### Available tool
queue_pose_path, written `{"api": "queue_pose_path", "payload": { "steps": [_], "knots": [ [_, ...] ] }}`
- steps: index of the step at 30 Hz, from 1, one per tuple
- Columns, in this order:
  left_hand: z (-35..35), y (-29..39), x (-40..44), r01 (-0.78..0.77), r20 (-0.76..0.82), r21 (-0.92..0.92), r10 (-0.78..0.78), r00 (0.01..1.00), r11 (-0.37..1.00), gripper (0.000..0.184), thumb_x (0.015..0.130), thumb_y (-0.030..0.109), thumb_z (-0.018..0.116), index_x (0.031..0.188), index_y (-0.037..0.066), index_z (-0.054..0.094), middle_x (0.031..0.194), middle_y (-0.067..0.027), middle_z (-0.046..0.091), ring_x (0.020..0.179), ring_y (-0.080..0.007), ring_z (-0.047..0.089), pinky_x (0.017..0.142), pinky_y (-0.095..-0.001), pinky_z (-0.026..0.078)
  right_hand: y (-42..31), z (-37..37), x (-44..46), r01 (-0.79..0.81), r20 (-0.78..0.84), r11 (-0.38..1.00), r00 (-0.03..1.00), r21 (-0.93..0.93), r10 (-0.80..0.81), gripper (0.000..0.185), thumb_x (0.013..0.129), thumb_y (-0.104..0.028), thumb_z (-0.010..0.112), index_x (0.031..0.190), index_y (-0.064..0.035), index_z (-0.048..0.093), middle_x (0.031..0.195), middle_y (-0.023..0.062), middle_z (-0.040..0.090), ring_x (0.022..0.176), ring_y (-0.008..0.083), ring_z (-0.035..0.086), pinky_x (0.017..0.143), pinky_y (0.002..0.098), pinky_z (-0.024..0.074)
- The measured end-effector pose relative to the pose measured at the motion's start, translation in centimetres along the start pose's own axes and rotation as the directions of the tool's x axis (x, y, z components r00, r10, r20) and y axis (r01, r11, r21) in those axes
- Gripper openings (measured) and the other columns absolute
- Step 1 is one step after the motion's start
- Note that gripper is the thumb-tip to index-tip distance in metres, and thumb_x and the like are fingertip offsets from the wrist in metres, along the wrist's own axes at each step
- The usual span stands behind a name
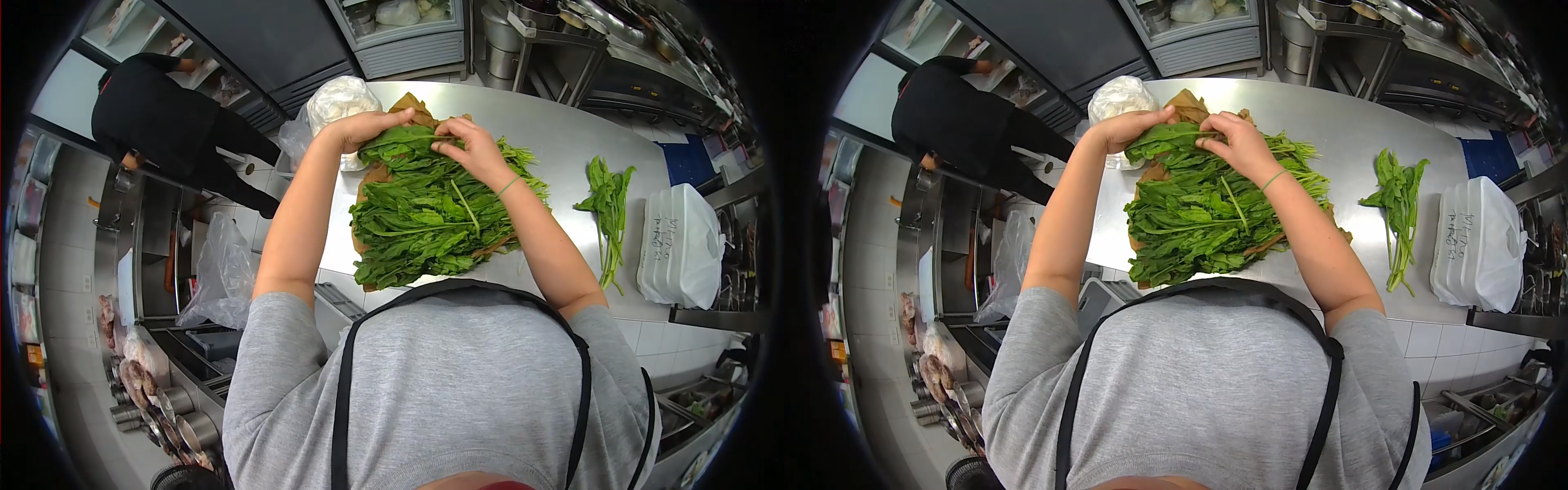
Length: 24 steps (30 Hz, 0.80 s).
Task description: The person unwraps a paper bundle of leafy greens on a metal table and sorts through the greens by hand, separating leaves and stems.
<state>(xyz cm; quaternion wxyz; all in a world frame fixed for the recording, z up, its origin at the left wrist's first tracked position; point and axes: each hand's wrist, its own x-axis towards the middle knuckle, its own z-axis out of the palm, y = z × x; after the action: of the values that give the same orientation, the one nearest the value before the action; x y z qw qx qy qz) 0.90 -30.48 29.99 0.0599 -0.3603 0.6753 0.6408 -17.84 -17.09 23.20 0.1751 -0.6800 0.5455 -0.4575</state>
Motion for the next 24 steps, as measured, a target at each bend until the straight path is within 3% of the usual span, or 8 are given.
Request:
{"api": "queue_pose_path", "payload": {
  "steps": [5,7,8,10,14,16,23,24],
  "knots": [
    [-0.7,-1.0,1.0,-0.029,0.000,-0.034,0.029,1.000,0.999,0.066,0.086,0.058,0.052,0.116,-0.001,0.057,0.104,-0.0106,0.063,0.087,-0.0142,0.061,0.073,-0.0259,0.051,-0.4,0.4,0.0,0.054,-0.007,0.996,0.998,-0.064,-0.055,0.024,0.078,-0.015,0.070,0.097,-0.0063,0.058,0.084,0.0049,0.056,0.074,0.0206,0.056,0.068,0.0319,0.0463],
    [-1.2,-1.4,1.4,0.026,0.016,-0.082,-0.025,1.000,0.996,0.065,0.087,0.061,0.047,0.110,0.001,0.059,0.095,-0.0071,0.063,0.076,-0.0113,0.060,0.061,-0.0236,0.049,0.5,0.6,0.4,0.053,-0.031,0.996,0.998,-0.068,-0.055,0.021,0.078,-0.014,0.069,0.095,-0.0041,0.060,0.080,0.0035,0.058,0.071,0.0163,0.056,0.068,0.0299,0.0462],
    [-1.4,-1.7,1.4,0.028,0.014,-0.084,-0.026,1.000,0.996,0.065,0.087,0.061,0.047,0.110,0.001,0.059,0.095,-0.0071,0.063,0.076,-0.0113,0.060,0.061,-0.0236,0.049,1.0,0.5,0.5,0.054,-0.029,0.996,0.998,-0.066,-0.056,0.021,0.078,-0.014,0.069,0.095,-0.0041,0.060,0.080,0.0035,0.058,0.071,0.0163,0.056,0.068,0.0299,0.0462],
    [-1.6,-2.3,1.5,0.048,-0.011,-0.147,-0.050,0.999,0.988,0.067,0.087,0.064,0.043,0.106,0.003,0.059,0.086,-0.0051,0.063,0.070,-0.0097,0.058,0.054,-0.0223,0.046,1.3,0.0,0.8,-0.142,0.043,0.957,0.990,0.253,0.136,0.017,0.080,-0.013,0.069,0.091,-0.0026,0.062,0.079,0.0017,0.060,0.068,0.0111,0.054,0.066,0.0274,0.0456],
    [-1.7,-3.9,1.9,-0.001,-0.072,-0.200,-0.013,0.997,0.980,0.070,0.086,0.067,0.041,0.107,0.003,0.059,0.085,-0.0052,0.063,0.069,-0.0097,0.057,0.057,-0.0225,0.047,1.4,-1.2,1.6,-0.168,0.054,0.935,0.986,0.311,0.159,0.014,0.082,-0.014,0.067,0.088,-0.0025,0.063,0.075,-0.0019,0.061,0.066,0.0071,0.050,0.064,0.0240,0.0439],
    [-1.8,-4.4,1.6,0.058,-0.062,-0.177,-0.070,0.996,0.983,0.073,0.087,0.066,0.039,0.123,0.004,0.051,0.103,-0.0083,0.063,0.078,-0.0126,0.060,0.066,-0.0268,0.049,1.5,-1.6,2.2,-0.160,0.050,0.943,0.987,0.293,0.152,0.013,0.083,-0.014,0.067,0.089,-0.0029,0.063,0.076,-0.0030,0.060,0.067,0.0060,0.049,0.064,0.0233,0.0432],
    [-1.2,-6.1,0.3,0.099,-0.027,-0.226,-0.108,0.994,0.969,0.070,0.087,0.069,0.032,0.129,0.015,0.047,0.110,-0.0088,0.060,0.089,-0.0154,0.061,0.068,-0.0267,0.047,2.2,-2.0,3.8,-0.164,0.105,0.876,0.986,0.453,0.130,0.013,0.085,-0.016,0.066,0.090,-0.0048,0.063,0.074,-0.0052,0.057,0.064,0.0032,0.047,0.059,0.0208,0.0409],
    [-0.8,-6.3,0.1,0.053,-0.043,-0.294,-0.069,0.997,0.954,0.072,0.087,0.070,0.030,0.131,0.015,0.045,0.114,-0.0088,0.059,0.091,-0.0162,0.061,0.069,-0.0275,0.048,1.7,-2.1,3.9,-0.260,0.152,0.824,0.965,0.504,0.212,0.012,0.085,-0.016,0.065,0.091,-0.0058,0.063,0.074,-0.0054,0.057,0.064,0.0025,0.047,0.057,0.0202,0.0408]
  ]
}}
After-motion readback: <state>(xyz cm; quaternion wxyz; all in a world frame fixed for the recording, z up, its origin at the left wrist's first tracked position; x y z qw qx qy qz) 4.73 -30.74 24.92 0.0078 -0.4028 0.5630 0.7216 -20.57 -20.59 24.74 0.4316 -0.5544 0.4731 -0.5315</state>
